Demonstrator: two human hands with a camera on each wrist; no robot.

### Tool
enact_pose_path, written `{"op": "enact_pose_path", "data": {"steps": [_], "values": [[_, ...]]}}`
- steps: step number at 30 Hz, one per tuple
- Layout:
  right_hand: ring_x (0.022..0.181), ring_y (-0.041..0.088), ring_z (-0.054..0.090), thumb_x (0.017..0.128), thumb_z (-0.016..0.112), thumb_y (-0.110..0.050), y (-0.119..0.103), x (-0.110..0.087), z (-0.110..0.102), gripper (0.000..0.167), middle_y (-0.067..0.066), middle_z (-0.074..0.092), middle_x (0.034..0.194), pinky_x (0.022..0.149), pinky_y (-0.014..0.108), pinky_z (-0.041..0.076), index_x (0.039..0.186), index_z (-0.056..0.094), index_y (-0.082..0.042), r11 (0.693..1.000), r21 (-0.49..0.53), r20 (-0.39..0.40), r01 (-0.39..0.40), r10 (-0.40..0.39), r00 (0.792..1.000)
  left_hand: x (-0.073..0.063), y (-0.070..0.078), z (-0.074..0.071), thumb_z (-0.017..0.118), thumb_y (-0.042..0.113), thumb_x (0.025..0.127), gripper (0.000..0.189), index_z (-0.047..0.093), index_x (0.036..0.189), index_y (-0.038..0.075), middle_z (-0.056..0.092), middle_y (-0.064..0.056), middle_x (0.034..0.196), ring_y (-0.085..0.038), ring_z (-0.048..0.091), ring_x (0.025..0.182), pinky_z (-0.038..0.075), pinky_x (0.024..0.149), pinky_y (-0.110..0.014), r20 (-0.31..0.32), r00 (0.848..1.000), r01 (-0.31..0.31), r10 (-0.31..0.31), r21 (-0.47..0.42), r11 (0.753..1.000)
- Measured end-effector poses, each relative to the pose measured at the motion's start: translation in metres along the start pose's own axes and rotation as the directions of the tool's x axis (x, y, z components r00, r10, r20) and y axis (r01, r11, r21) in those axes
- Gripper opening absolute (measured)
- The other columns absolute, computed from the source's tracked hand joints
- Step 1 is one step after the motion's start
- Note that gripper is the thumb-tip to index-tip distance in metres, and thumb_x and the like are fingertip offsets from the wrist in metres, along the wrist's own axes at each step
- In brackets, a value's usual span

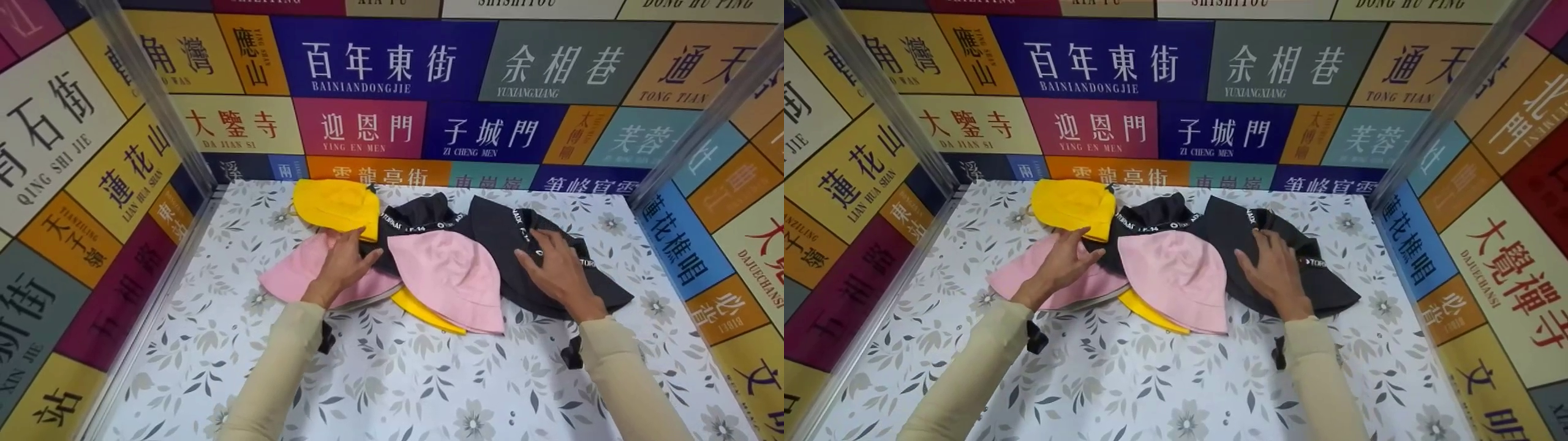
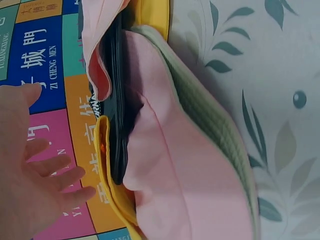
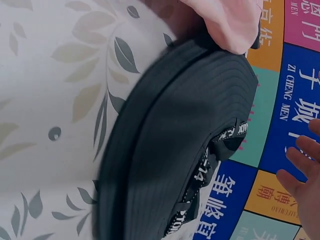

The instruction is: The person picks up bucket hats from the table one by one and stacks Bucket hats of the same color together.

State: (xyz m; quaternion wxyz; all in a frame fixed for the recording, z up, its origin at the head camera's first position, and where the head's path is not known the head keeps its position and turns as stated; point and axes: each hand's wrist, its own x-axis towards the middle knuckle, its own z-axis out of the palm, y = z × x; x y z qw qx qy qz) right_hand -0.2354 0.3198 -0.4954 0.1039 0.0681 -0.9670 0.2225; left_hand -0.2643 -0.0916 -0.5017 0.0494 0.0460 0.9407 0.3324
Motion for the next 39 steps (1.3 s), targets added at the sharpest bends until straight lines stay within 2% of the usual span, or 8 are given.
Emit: {"op": "enact_pose_path", "data": {"steps": [4,10,14,17,22,29,36,39], "values": [[0.13,0.048,0.046,0.1,0.055,-0.043,-0.002,-0.003,0.008,0.062,0.026,0.047,0.143,0.109,0.067,0.032,0.144,0.048,0.0,1.0,0.011,0.001,0.005,-0.005,1.0,0.001,0.002,0.008,0.064,0.035,0.098,0.072,0.031,0.156,0.007,0.037,-0.015,0.16,-0.029,0.037,0.147,0.027,0.124,-0.045,0.0,0.999,0.051,-0.052,-0.135,0.989],[0.126,0.045,0.052,0.101,0.055,-0.041,-0.006,-0.008,0.025,0.056,0.024,0.053,0.137,0.106,0.062,0.04,0.139,0.054,0.0,1.0,0.014,0.041,0.007,-0.008,0.999,0.002,0.001,0.02,0.065,0.017,0.097,0.059,0.042,0.146,-0.006,0.05,-0.026,0.147,-0.038,0.048,0.138,0.034,0.12,-0.047,-0.138,0.99,-0.027,-0.011,-0.265,0.964],[0.114,0.04,0.061,0.1,0.057,-0.039,-0.01,-0.011,0.034,0.053,0.022,0.056,0.132,0.095,0.059,0.048,0.136,0.057,0.0,0.999,0.038,0.044,-0.018,0.017,0.999,0.001,0.002,0.03,0.067,0.016,0.096,0.056,0.046,0.143,-0.006,0.058,-0.028,0.137,-0.038,0.057,0.127,0.045,0.111,-0.046,-0.134,0.991,-0.026,-0.028,-0.385,0.923],[0.105,0.035,0.064,0.1,0.058,-0.039,-0.013,-0.014,0.041,0.052,0.019,0.058,0.128,0.088,0.057,0.05,0.135,0.058,-0.001,0.998,0.052,0.054,-0.046,0.043,0.998,0.0,0.003,0.037,0.067,0.016,0.096,0.057,0.045,0.145,-0.004,0.061,-0.026,0.132,-0.037,0.063,0.119,0.056,0.097,-0.044,-0.079,0.993,0.034,-0.085,-0.504,0.863],[0.102,0.032,0.065,0.1,0.057,-0.043,-0.017,-0.022,0.05,0.056,0.019,0.057,0.126,0.088,0.056,0.05,0.138,0.055,-0.001,0.989,0.072,0.108,-0.132,0.124,0.986,-0.001,0.009,0.053,0.066,0.012,0.095,0.06,0.041,0.147,-0.005,0.058,-0.03,0.135,-0.036,0.067,0.11,0.06,0.086,-0.04,-0.011,0.987,0.109,-0.16,-0.686,0.72],[0.126,0.045,0.052,0.1,0.058,-0.038,-0.031,-0.025,0.056,0.068,0.032,0.052,0.137,0.11,0.054,0.04,0.144,0.041,0.011,0.897,0.257,0.292,-0.36,0.283,0.914,0.005,0.019,0.073,0.067,0.006,0.091,0.057,0.046,0.143,-0.005,0.058,-0.032,0.132,-0.035,0.067,0.108,0.058,0.093,-0.04,-0.056,0.953,0.116,-0.299,-0.842,0.528],[0.128,0.045,0.051,0.095,0.063,-0.029,-0.044,-0.026,0.063,0.072,0.035,0.049,0.14,0.111,0.051,0.042,0.144,0.035,0.016,0.809,0.303,0.411,-0.503,0.365,0.835,0.001,0.029,0.077,0.068,0.011,0.091,0.069,0.036,0.152,0.004,0.052,-0.029,0.143,-0.037,0.065,0.116,0.056,0.095,-0.05,0.064,0.937,0.229,-0.343,-0.854,0.467],[0.129,0.044,0.051,0.093,0.065,-0.025,-0.046,-0.027,0.065,0.074,0.036,0.046,0.143,0.112,0.05,0.042,0.144,0.033,0.017,0.769,0.318,0.456,-0.555,0.389,0.8,0.0,0.031,0.077,0.068,0.014,0.09,0.075,0.03,0.155,0.005,0.056,-0.028,0.14,-0.035,0.069,0.108,0.056,0.095,-0.048,0.128,0.93,0.273,-0.345,-0.867,0.416]]}}
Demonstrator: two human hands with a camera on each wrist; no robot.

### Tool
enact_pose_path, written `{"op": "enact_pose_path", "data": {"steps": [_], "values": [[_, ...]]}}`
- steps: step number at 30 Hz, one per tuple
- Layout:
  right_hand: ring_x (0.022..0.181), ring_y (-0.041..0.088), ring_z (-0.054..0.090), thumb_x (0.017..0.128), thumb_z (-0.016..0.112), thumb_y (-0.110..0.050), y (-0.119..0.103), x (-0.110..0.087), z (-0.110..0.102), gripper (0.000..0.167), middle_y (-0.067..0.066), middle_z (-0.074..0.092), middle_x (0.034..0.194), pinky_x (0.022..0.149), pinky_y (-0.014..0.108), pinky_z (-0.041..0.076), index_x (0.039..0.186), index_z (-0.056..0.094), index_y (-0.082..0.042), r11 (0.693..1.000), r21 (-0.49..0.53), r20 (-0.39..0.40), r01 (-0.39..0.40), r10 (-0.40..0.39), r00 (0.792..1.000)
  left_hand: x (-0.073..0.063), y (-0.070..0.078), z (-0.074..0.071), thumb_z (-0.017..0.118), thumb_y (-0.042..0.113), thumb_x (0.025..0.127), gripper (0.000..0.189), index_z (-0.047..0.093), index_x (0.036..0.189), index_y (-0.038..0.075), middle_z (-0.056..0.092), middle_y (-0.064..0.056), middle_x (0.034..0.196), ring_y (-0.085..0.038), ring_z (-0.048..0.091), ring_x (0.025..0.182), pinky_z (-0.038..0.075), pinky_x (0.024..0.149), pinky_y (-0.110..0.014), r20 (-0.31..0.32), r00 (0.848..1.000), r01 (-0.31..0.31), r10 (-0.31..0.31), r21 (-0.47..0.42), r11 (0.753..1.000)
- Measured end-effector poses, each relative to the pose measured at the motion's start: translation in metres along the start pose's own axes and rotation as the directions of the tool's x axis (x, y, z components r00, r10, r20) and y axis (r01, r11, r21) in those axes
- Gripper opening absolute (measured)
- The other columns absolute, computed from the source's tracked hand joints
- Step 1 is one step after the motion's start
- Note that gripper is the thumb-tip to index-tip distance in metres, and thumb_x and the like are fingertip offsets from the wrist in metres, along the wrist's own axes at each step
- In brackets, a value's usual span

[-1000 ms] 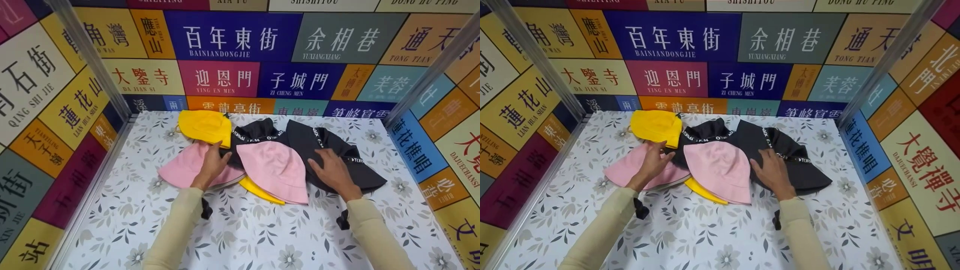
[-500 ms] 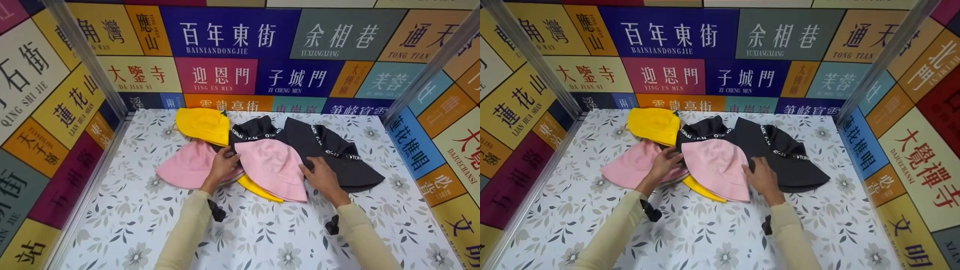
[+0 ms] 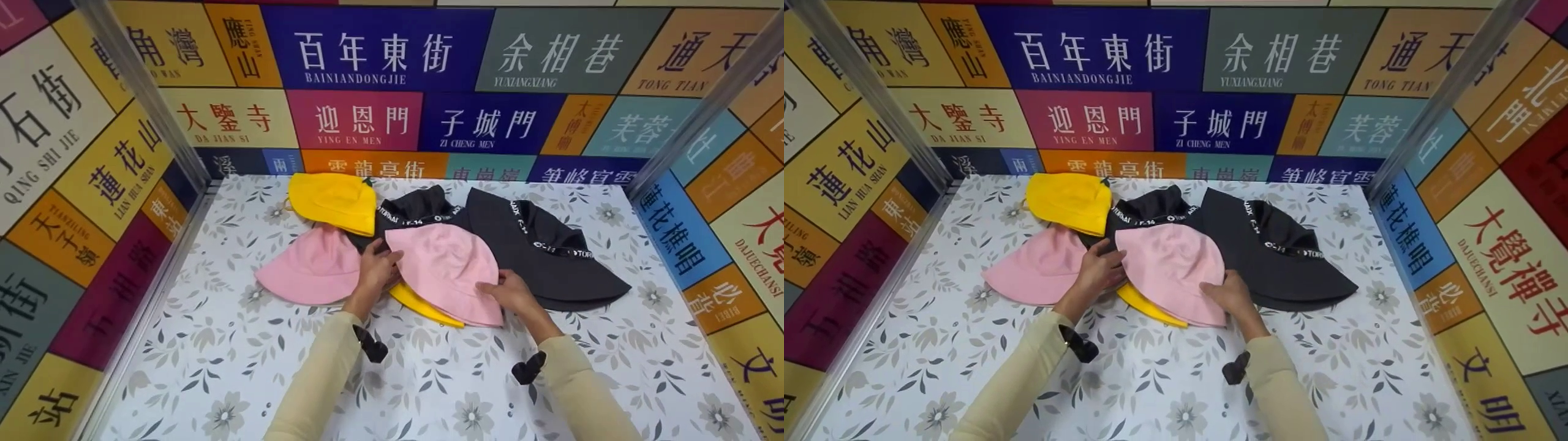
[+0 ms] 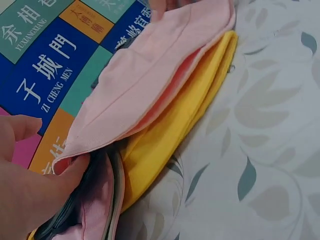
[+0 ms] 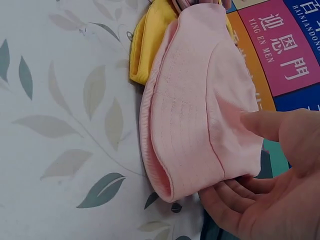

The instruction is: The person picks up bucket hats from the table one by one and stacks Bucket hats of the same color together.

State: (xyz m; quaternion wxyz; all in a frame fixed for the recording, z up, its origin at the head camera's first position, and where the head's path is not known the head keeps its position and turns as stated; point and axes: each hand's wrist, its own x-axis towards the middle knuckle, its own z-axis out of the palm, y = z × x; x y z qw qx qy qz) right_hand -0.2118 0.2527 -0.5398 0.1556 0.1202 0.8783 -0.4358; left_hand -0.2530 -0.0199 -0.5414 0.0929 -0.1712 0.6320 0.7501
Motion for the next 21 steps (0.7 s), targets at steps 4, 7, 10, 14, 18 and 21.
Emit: {"op": "enact_pose_path", "data": {"steps": [4,7,10,14,18,21], "values": [[0.132,0.046,0.047,0.088,0.069,-0.021,0.003,-0.002,0.002,0.078,0.037,0.043,0.145,0.115,0.052,0.039,0.144,0.031,0.017,1.0,-0.016,0.049,0.004,-0.003,0.999,0.0,-0.001,0.001,0.067,0.016,0.091,0.079,0.025,0.157,0.005,0.059,-0.026,0.136,-0.032,0.07,0.104,0.056,0.098,-0.046,0.024,0.999,0.03,-0.029,-0.019,0.999],[0.133,0.048,0.045,0.083,0.072,-0.012,0.007,-0.003,0.004,0.08,0.039,0.042,0.145,0.117,0.054,0.036,0.144,0.03,0.018,0.998,-0.031,0.068,0.051,-0.049,0.996,-0.001,-0.005,0.003,0.066,0.015,0.092,0.079,0.022,0.157,0.003,0.056,-0.026,0.14,-0.03,0.067,0.11,0.055,0.1,-0.044,0.046,0.999,0.017,-0.016,-0.009,1.0],[0.134,0.048,0.044,0.08,0.071,-0.003,0.012,-0.004,0.006,0.08,0.039,0.041,0.146,0.118,0.056,0.034,0.146,0.03,0.016,0.996,-0.025,0.069,0.088,-0.086,0.994,-0.002,-0.008,0.004,0.066,0.014,0.093,0.081,0.018,0.157,-0.001,0.056,-0.027,0.14,-0.028,0.066,0.109,0.055,0.099,-0.041,0.066,0.998,0.011,-0.01,-0.01,1.0],[0.133,0.045,0.045,0.078,0.066,0.005,0.018,-0.005,0.009,0.077,0.036,0.043,0.146,0.118,0.056,0.033,0.147,0.033,0.013,0.99,0.002,0.053,0.143,-0.142,0.988,-0.002,-0.012,0.004,0.067,0.014,0.093,0.078,0.024,0.155,-0.004,0.067,-0.021,0.119,-0.02,0.067,0.09,0.06,0.086,-0.034,0.091,0.996,0.026,-0.022,-0.035,0.999],[0.127,0.041,0.049,0.077,0.064,0.007,0.022,-0.006,0.008,0.074,0.035,0.049,0.142,0.114,0.053,0.038,0.146,0.037,0.012,0.975,0.064,0.035,0.213,-0.215,0.976,-0.004,-0.012,0.003,0.063,0.013,0.094,0.06,0.039,0.148,0.001,0.065,-0.009,0.088,-0.015,0.064,0.072,0.059,0.069,-0.029,0.127,0.992,0.032,-0.021,-0.084,0.996],[0.123,0.037,0.053,0.079,0.065,0.006,0.024,-0.007,0.005,0.071,0.033,0.053,0.139,0.109,0.047,0.043,0.145,0.04,0.011,0.968,0.091,0.016,0.236,-0.238,0.971,-0.005,-0.012,0.0,0.06,0.008,0.092,0.052,0.045,0.142,0.005,0.061,-0.005,0.087,-0.015,0.061,0.07,0.057,0.065,-0.027,0.129,0.992,0.022,-0.009,-0.104,0.994]]}}
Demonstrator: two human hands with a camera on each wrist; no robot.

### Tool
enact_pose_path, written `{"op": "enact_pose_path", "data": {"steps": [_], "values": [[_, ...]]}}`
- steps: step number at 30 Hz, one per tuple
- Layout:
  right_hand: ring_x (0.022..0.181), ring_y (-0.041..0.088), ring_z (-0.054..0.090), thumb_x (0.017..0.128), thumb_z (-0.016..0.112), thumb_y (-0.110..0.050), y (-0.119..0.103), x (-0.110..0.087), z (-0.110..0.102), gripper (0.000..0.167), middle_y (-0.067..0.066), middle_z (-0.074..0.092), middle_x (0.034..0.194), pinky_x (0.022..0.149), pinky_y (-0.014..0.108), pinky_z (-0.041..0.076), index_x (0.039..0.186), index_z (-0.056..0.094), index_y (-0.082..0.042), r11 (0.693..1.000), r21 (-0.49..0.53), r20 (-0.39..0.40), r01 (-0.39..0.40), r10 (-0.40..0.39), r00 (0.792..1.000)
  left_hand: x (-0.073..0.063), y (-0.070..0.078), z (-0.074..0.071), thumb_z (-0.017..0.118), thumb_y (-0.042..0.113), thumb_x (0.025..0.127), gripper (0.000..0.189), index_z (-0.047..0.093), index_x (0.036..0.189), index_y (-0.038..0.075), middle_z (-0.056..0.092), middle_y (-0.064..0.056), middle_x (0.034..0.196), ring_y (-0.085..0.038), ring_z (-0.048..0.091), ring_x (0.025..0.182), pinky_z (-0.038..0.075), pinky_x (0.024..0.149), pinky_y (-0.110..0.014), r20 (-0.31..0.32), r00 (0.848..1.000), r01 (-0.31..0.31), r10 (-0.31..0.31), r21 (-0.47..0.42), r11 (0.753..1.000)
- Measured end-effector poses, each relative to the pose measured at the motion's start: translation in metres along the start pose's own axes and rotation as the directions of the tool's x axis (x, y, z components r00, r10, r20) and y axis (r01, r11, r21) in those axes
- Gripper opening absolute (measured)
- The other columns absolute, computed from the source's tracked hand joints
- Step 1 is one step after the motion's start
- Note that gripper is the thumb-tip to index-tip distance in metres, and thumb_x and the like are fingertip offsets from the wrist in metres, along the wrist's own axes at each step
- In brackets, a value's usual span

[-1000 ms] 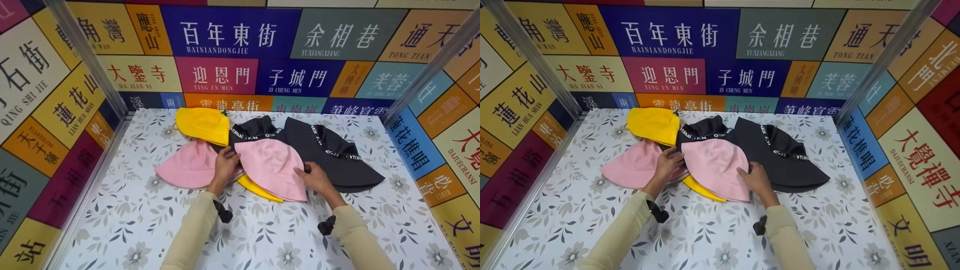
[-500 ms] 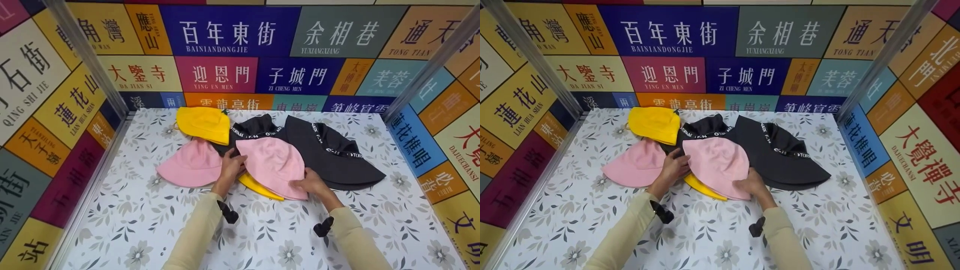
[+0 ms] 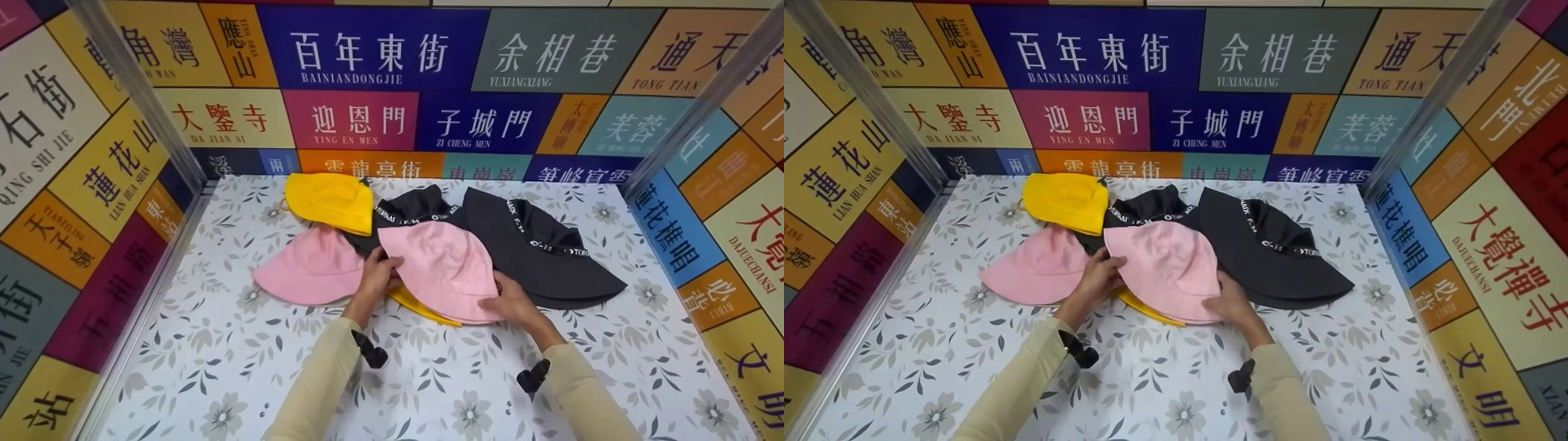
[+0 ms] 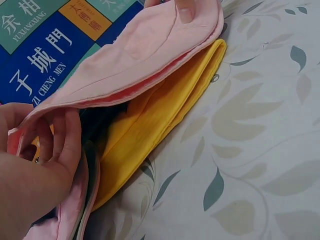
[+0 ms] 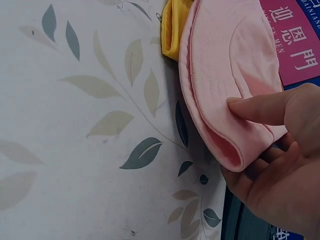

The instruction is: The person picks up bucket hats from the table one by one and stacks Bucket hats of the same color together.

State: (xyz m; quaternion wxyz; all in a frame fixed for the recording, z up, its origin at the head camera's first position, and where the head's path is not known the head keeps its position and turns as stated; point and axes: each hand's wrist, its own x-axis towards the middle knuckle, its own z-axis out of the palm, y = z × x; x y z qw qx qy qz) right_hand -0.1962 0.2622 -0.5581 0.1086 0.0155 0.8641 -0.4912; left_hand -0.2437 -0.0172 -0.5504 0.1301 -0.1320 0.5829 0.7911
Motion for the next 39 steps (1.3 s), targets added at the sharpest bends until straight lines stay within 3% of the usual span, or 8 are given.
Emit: {"op": "enact_pose_path", "data": {"steps": [5,10,13,17,24,27,32,39], "values": [[0.113,0.03,0.059,0.084,0.067,-0.001,0.002,0.0,-0.004,0.063,0.03,0.059,0.132,0.096,0.03,0.049,0.141,0.045,0.012,0.999,0.031,-0.024,-0.015,0.015,1.0,-0.002,0.003,-0.004,0.056,-0.002,0.086,0.048,0.047,0.133,0.002,0.054,-0.007,0.098,-0.017,0.057,0.078,0.051,0.068,-0.024,-0.04,0.999,-0.032,0.031,-0.027,0.999],[0.093,0.014,0.06,0.089,0.069,-0.008,0.002,-0.001,-0.009,0.047,0.022,0.068,0.116,0.081,0.016,0.048,0.131,0.058,0.01,0.999,0.016,-0.079,-0.031,0.032,0.996,-0.004,0.009,-0.008,0.055,0.003,0.092,0.04,0.048,0.131,-0.001,0.06,-0.011,0.105,-0.018,0.061,0.087,0.053,0.074,-0.027,-0.058,0.998,-0.018,0.013,-0.076,0.997],[0.084,0.007,0.058,0.091,0.07,-0.011,-0.001,-0.001,-0.015,0.043,0.016,0.069,0.108,0.075,0.015,0.049,0.128,0.061,0.009,0.997,0.067,-0.118,-0.032,0.04,0.992,-0.006,0.014,-0.011,0.056,0.006,0.095,0.041,0.047,0.135,0.0,0.063,-0.011,0.106,-0.017,0.064,0.084,0.054,0.072,-0.028,-0.05,0.999,0.001,-0.005,-0.078,0.997],[0.078,0.003,0.058,0.093,0.07,-0.018,-0.004,-0.003,-0.026,0.046,0.006,0.07,0.101,0.072,0.015,0.049,0.13,0.06,0.007,0.991,0.129,-0.166,-0.046,0.067,0.984,-0.009,0.015,-0.015,0.057,-0.003,0.093,0.048,0.043,0.139,-0.002,0.061,-0.013,0.108,-0.016,0.063,0.078,0.056,0.069,-0.027,-0.013,1.0,-0.029,0.028,-0.086,0.996],[0.057,0.006,0.053,0.097,0.066,-0.024,-0.002,-0.011,-0.033,0.044,-0.011,0.058,0.066,0.054,0.025,0.048,0.128,0.06,0.007,0.961,0.261,-0.196,-0.093,0.147,0.969,-0.018,0.012,-0.024,0.057,-0.005,0.092,0.052,0.048,0.143,0.0,0.063,-0.015,0.113,-0.015,0.064,0.078,0.058,0.069,-0.026,0.059,0.998,-0.031,0.031,-0.002,1.0],[0.056,0.004,0.053,0.098,0.065,-0.023,-0.003,-0.014,-0.034,0.046,-0.012,0.059,0.064,0.054,0.023,0.047,0.131,0.057,0.008,0.946,0.31,-0.179,-0.098,0.159,0.971,-0.021,0.01,-0.028,0.056,-0.003,0.095,0.048,0.049,0.142,-0.002,0.064,-0.014,0.112,-0.015,0.064,0.08,0.059,0.07,-0.026,0.076,0.996,-0.038,0.037,0.003,0.999],[0.063,0.002,0.061,0.099,0.062,-0.019,-0.009,-0.015,-0.032,0.05,-0.012,0.065,0.071,0.059,0.019,0.052,0.137,0.051,0.012,0.92,0.382,-0.117,-0.088,0.143,0.983,-0.027,0.007,-0.038,0.056,0.0,0.097,0.037,0.057,0.134,-0.005,0.063,-0.01,0.101,-0.014,0.065,0.079,0.06,0.069,-0.027,0.045,0.998,-0.047,0.047,-0.002,0.999],[0.062,0.002,0.061,0.099,0.062,-0.016,-0.008,-0.019,-0.032,0.048,-0.011,0.065,0.073,0.055,0.021,0.052,0.138,0.051,0.011,0.929,0.366,-0.138,-0.051,0.109,0.984,-0.034,0.006,-0.048,0.058,-0.007,0.091,0.025,0.061,0.115,-0.009,0.063,-0.005,0.088,-0.013,0.065,0.071,0.061,0.068,-0.03,0.11,0.993,-0.055,0.049,0.05,0.997]]}}
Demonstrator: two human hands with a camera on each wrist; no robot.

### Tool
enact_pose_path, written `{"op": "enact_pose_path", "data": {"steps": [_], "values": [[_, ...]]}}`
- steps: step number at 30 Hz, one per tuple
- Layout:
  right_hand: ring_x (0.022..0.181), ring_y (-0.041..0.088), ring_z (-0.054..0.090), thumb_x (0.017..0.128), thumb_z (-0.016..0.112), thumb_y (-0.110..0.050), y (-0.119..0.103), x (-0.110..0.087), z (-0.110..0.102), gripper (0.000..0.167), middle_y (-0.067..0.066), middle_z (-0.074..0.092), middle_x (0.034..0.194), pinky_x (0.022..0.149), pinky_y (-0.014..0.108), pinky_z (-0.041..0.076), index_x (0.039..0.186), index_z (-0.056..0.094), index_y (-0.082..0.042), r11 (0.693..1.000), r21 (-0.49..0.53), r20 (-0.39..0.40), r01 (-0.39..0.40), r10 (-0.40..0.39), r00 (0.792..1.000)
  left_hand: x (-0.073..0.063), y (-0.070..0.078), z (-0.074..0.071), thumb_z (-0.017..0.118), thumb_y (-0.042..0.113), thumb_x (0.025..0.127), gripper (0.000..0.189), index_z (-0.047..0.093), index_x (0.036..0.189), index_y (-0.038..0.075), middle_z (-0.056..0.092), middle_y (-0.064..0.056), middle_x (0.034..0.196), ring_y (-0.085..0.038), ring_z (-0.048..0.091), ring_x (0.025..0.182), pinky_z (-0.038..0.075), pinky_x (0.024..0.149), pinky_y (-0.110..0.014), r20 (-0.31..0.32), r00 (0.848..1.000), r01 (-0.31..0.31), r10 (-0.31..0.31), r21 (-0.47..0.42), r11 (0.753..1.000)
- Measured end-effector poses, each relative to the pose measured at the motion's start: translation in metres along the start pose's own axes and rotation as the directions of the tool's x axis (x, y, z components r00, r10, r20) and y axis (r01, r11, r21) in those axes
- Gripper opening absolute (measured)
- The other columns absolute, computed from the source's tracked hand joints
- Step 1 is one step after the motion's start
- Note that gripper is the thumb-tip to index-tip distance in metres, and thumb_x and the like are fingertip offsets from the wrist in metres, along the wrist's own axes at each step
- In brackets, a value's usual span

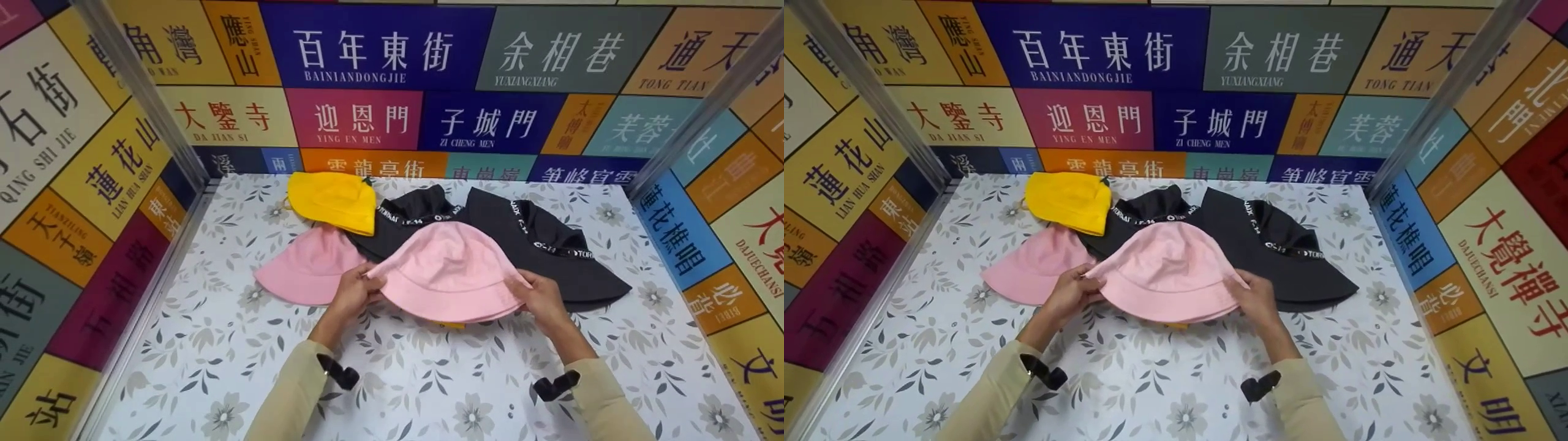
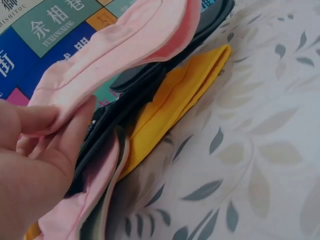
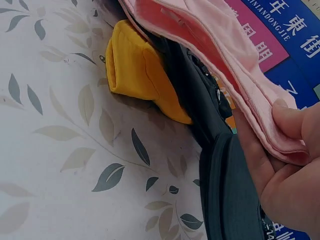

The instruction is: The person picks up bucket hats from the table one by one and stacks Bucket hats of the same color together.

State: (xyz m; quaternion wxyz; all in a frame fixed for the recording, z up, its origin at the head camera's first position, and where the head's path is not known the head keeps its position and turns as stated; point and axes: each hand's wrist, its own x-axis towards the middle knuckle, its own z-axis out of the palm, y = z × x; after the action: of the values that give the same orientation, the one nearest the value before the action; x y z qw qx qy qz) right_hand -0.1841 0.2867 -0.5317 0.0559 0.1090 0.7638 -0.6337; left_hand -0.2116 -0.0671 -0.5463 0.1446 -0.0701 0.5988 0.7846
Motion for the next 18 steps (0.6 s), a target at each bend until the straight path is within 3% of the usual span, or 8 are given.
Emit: {"op": "enact_pose_path", "data": {"steps": [7,14,18], "values": [[0.07,0.003,0.064,0.097,0.065,-0.014,0.005,-0.007,-0.001,0.047,-0.012,0.07,0.085,0.063,0.021,0.057,0.137,0.055,0.009,0.997,-0.061,0.021,0.037,-0.036,0.999,-0.014,-0.003,-0.012,0.06,-0.012,0.081,0.034,0.063,0.114,-0.009,0.067,-0.007,0.089,-0.015,0.064,0.071,0.061,0.069,-0.033,0.032,0.999,0.016,-0.023,0.19,0.982],[0.067,0.003,0.064,0.094,0.07,-0.016,0.009,-0.01,-0.001,0.046,-0.012,0.072,0.088,0.062,0.022,0.057,0.134,0.059,0.005,0.994,-0.101,-0.001,0.039,-0.04,0.999,-0.022,-0.007,-0.015,0.053,-0.005,0.095,0.036,0.059,0.131,-0.01,0.07,-0.02,0.105,-0.017,0.071,0.081,0.062,0.081,-0.039,0.073,0.996,0.02,-0.041,0.266,0.964],[0.069,0.002,0.063,0.095,0.069,-0.019,0.014,-0.01,-0.003,0.047,-0.01,0.072,0.091,0.063,0.021,0.057,0.135,0.058,0.005,0.993,-0.118,0.007,0.032,-0.032,0.999,-0.023,-0.014,-0.019,0.05,0.001,0.101,0.034,0.057,0.131,-0.013,0.07,-0.024,0.11,-0.016,0.071,0.085,0.06,0.086,-0.041,0.089,0.995,0.027,-0.049,0.234,0.972]]}}
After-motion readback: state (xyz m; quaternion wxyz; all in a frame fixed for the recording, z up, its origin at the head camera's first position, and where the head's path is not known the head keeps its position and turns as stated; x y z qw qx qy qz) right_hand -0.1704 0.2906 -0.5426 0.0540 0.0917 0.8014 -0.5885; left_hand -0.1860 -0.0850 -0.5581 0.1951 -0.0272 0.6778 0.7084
